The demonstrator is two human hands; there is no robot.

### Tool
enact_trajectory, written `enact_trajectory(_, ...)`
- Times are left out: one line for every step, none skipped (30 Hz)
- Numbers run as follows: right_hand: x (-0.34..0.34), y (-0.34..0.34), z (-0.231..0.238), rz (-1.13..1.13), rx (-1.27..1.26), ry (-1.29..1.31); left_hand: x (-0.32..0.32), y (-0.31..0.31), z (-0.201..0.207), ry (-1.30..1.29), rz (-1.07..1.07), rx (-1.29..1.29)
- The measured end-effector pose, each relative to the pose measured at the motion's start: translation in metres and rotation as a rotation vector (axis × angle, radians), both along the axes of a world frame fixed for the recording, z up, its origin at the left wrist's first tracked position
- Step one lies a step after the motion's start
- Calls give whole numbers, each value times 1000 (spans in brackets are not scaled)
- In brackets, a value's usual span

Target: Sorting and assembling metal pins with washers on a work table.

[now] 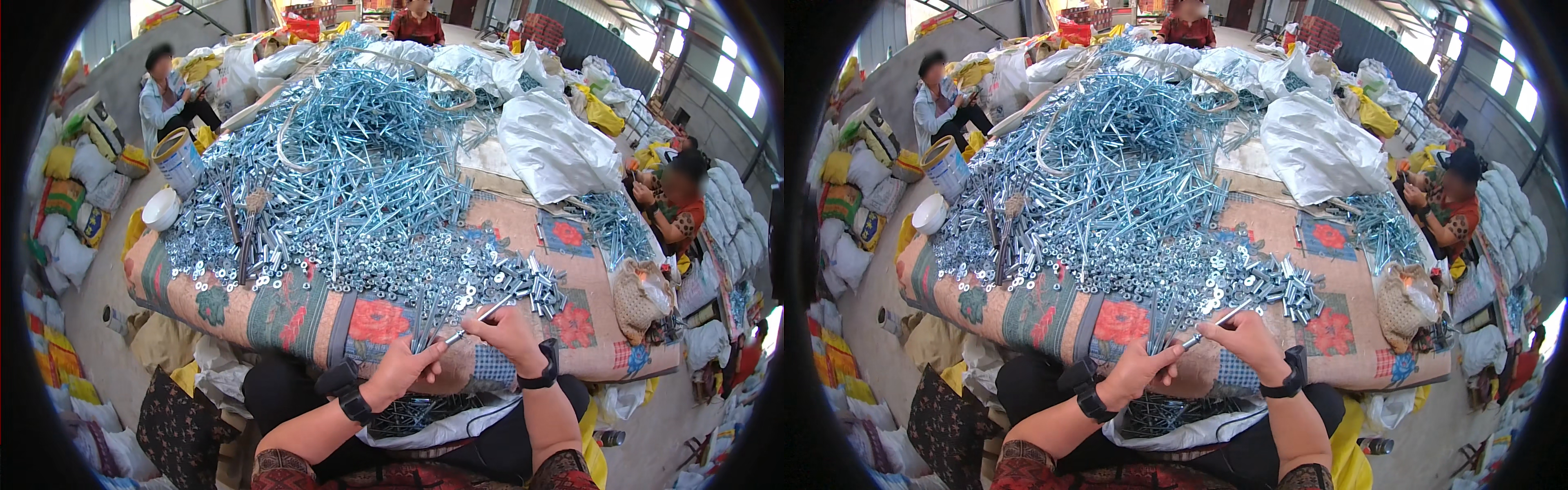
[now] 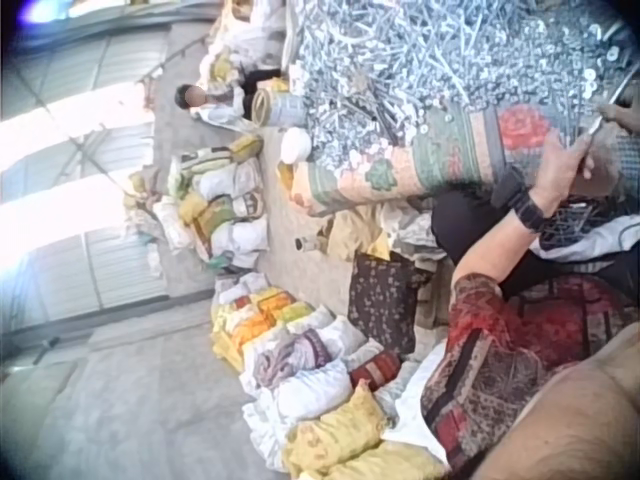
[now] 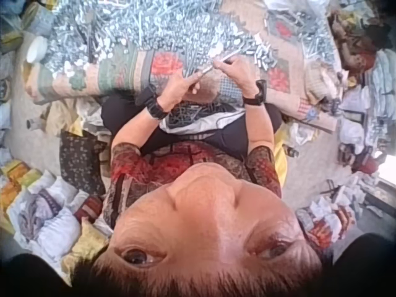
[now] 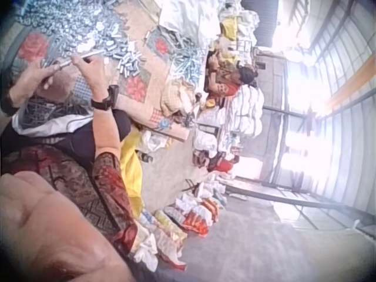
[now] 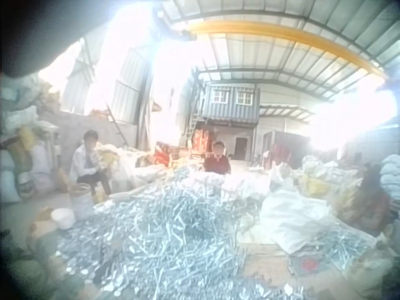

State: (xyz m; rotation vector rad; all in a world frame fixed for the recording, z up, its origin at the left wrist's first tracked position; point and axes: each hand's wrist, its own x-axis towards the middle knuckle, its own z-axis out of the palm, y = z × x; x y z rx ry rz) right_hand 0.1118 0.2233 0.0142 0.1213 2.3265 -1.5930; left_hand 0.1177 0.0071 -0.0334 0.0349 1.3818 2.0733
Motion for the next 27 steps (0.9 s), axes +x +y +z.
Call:
enact_trajectory(-2, -4, 6, 30, 191, -18, 0, 0, 0, -1, -3, -3)
enact_trajectory(-2, -5, 0, 28, 188, -19, -1, 1, 1, 21, 16, -22)
enact_trajectory(-1, -8, -8, -46, 5, 147, -1, 1, 1, 41, 35, -40)
enact_trajectory(-1, -11, -12, -119, -177, 313, -1, 2, 2, 39, 32, -42)
enact_trajectory(-2, -16, -12, -204, -480, 300, -2, 3, 3, 54, 46, -30)
enact_trajectory(-2, -10, -15, -204, -481, 297, -1, 3, 4, 69, 63, -19)
enact_trajectory(-4, 0, -19, -169, -421, 229, 0, 2, 7, 72, 64, -20)
enact_trajectory(-5, 6, -21, -134, -361, 162, 2, 2, 9, 97, 68, -43)
enact_trajectory(-5, 5, -20, -133, -363, 168, 1, 1, 12, 126, 72, -67)
enact_trajectory(-5, 2, -19, -145, -261, 191, 1, 0, 11, 133, 73, -69)
enact_trajectory(-3, -1, -19, -158, -159, 212, 2, -2, 7, 123, 72, -68)
enact_trajectory(-3, -3, -20, -170, -56, 236, 2, -2, 6, 117, 72, -65)
enact_trajectory(-5, -14, -31, -213, -153, 522, 4, -1, 7, 123, 75, -64)
enact_trajectory(-3, -13, -29, -211, -153, 524, 7, 0, 10, 103, 87, -64)
enact_trajectory(-1, -13, -24, -176, -328, 412, 10, 0, 10, 78, 102, -64)
enact_trajectory(2, -10, -21, -148, -501, 295, 10, 1, 9, 71, 100, -64)
enact_trajectory(-1, 10, -26, -105, -104, 98, 9, 1, 7, 96, 108, -69)
enact_trajectory(-4, 6, -20, -108, -110, 78, 7, 1, 5, 113, 115, -80)
enact_trajectory(-7, -3, -8, -128, 136, 59, 4, -1, 3, 85, 115, -89)
enact_trajectory(-7, -8, -4, -148, 385, 28, 1, 0, 2, 99, 123, -99)
enact_trajectory(-11, -10, -21, -179, 129, 309, 0, 1, 3, 109, 125, -111)
enact_trajectory(-14, -10, -42, -217, -130, 586, -1, 2, 4, 107, 113, -95)
enact_trajectory(-13, -10, -36, -153, -318, 462, -2, 2, 6, 138, 130, -106)
enact_trajectory(-12, -9, -24, -99, -505, 341, -5, 1, 4, 139, 123, -100)
enact_trajectory(-16, -9, -9, -117, -506, 308, -7, 1, 4, 137, 115, -87)
enact_trajectory(-23, -9, 9, -118, -89, 57, -9, 1, 6, 143, 112, -74)
enact_trajectory(-23, -13, 13, -94, 321, -195, -10, -3, 6, 116, 110, -84)
